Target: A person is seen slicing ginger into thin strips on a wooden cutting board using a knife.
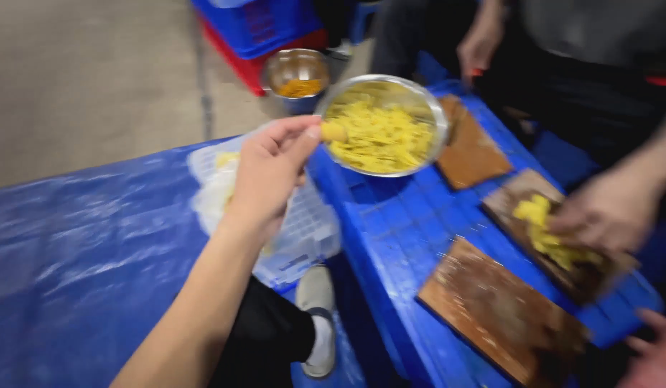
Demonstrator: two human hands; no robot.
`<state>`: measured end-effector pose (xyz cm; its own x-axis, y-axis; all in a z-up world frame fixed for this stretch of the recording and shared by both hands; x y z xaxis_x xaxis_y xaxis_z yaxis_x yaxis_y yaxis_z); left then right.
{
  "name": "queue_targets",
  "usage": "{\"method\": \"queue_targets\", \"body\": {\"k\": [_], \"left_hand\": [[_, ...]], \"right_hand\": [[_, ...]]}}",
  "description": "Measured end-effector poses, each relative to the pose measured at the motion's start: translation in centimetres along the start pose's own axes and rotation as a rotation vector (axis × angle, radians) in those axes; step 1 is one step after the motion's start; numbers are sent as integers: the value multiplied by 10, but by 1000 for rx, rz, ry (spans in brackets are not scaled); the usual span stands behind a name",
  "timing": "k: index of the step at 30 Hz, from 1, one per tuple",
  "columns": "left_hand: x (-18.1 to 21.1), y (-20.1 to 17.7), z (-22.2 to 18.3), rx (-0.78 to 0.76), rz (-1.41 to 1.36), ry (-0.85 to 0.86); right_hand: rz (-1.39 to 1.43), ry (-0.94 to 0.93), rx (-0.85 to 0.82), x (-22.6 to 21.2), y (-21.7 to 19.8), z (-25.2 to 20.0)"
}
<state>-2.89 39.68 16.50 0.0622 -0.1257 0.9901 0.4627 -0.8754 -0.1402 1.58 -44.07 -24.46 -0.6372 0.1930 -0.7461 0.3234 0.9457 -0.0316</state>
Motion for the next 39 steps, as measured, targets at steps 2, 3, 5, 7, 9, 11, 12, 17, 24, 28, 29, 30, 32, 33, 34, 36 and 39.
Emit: {"method": "queue_targets", "body": {"k": [2, 3, 5, 7, 9, 11, 12, 17, 24, 28, 29, 30, 32, 33, 34, 36, 39], "left_hand": [[6, 57, -24, -113, 45, 70], [-6, 84, -36, -162, 38, 68], [-17, 149, -70, -398, -45, 164], [-42, 198, -104, -548, 14, 35], [-75, 239, -136, -690, 92, -87], [-103, 267, -160, -801, 540, 33], [-114, 278, -169, -832, 547, 38], [-110, 300, -189, -731, 657, 514], [-69, 285, -216, -670, 712, 838], [-65, 285, -238, -689, 703, 1134], [-70, 286, -241, -704, 729, 1165], [-73, 287, -242, -709, 727, 1164], [-76, 286, -242, -664, 752, 1202], [-79, 287, -242, -666, 752, 1202], [-82, 286, -242, -653, 760, 1206], [-85, 286, -242, -638, 770, 1204], [-86, 286, -242, -624, 768, 1206]], "right_hand": [[72, -497, -222, -53, 79, -169], [86, -496, -173, -64, 111, -220], [240, -502, -85, -70, 156, -343], [200, -428, -8, -53, 155, -364], [169, -347, 57, -24, 155, -373], [-119, -418, -68, -4, 181, -375], [-102, -408, -43, 0, 178, -378], [-638, -512, -19, 10, 197, -389], [-743, -395, -86, 12, 206, -405], [-813, -371, -155, 15, 215, -409], [-820, -359, -177, 17, 218, -409], [-819, -355, -175, 17, 217, -409], [-806, -366, -157, 13, 215, -409], [-805, -364, -156, 12, 216, -410], [-812, -354, -140, 11, 216, -411], [-822, -342, -129, 10, 216, -413], [-854, -379, -139, 8, 221, -416]]}}
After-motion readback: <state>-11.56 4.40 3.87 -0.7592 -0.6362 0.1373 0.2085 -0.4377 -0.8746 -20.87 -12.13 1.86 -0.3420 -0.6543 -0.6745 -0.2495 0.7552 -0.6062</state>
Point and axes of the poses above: each hand's wrist, its own z-axis towards the middle knuckle, its own y-axis out of the palm, x = y × z, the point moved 10 cm from there along z, towards the middle knuckle, and after that the axes turned 11 degrees about z, right-handed, at the moved point
